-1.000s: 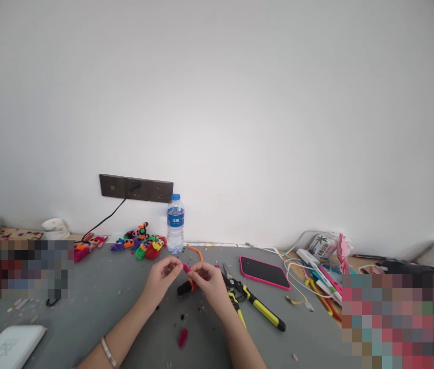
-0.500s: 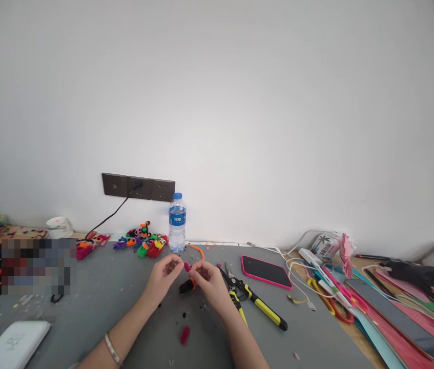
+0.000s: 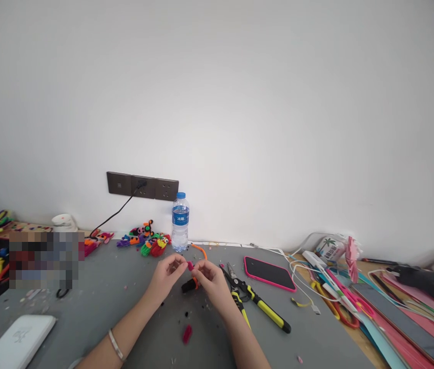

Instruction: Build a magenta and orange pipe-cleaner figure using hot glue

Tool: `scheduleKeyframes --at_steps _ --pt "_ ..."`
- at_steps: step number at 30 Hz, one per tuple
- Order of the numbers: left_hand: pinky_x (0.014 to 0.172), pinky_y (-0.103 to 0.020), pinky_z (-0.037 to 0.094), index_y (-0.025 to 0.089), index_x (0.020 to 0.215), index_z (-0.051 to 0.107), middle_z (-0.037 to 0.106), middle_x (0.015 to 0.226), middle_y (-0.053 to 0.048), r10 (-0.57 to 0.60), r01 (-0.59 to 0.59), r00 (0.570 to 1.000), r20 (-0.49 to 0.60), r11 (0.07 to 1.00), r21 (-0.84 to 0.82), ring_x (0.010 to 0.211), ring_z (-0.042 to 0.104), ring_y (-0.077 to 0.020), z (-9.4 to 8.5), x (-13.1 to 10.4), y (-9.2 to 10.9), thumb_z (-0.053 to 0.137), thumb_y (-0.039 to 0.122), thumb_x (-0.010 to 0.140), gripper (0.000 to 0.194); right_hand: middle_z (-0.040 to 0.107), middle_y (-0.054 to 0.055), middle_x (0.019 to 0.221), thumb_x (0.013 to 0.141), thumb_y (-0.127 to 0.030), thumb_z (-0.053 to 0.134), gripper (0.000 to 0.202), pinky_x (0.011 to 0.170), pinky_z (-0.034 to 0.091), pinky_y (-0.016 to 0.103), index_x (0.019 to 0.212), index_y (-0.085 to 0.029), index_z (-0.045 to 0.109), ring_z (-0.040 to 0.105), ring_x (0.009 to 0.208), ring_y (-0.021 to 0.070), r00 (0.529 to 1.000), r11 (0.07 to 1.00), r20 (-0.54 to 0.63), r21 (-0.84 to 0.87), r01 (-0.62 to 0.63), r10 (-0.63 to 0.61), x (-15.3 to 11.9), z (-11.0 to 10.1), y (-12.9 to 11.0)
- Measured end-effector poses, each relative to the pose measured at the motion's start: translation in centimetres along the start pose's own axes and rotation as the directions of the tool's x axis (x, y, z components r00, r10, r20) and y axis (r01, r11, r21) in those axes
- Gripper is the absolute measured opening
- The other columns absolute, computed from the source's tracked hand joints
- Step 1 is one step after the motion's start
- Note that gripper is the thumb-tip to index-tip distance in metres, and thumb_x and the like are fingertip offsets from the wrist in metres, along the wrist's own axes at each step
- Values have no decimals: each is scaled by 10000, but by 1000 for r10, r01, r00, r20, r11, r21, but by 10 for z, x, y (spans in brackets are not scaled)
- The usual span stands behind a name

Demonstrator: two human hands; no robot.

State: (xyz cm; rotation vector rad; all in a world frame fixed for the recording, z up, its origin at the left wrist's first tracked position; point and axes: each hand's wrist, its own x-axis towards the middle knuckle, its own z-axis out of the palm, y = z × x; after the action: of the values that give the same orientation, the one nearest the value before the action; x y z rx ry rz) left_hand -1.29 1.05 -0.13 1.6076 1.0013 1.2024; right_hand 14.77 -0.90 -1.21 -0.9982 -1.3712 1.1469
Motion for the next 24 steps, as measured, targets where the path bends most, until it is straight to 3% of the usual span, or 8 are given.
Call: scheduleKeyframes --at_steps 9,20,24 --pt "562 -239 356 182 698 576 529 645 12 -15 14 1000 13 1000 16 595 458 -145 1 0 9 563 427 786 261 481 -37 593 763 -511 646 346 532 357 235 732 -175 569 426 533 113 1000 1000 12 2 -16 16 0 3 -1" --pt "550 -237 384 192 676 559 525 635 8 -58 61 996 64 997 -40 576 466 -146 3 -1 5 469 514 840 372 538 -21 628 754 -548 643 377 530 391 239 724 -187 538 459 527 117 999 998 14 40 -45 44 -1 4 -4" --pt "571 -238 402 188 717 596 562 648 5 -31 33 996 84 999 -12 608 509 -157 4 0 0 524 454 830 297 557 -17 648 771 -539 626 365 535 380 241 737 -187 535 458 527 116 999 998 25 44 -42 41 -1 5 -4"
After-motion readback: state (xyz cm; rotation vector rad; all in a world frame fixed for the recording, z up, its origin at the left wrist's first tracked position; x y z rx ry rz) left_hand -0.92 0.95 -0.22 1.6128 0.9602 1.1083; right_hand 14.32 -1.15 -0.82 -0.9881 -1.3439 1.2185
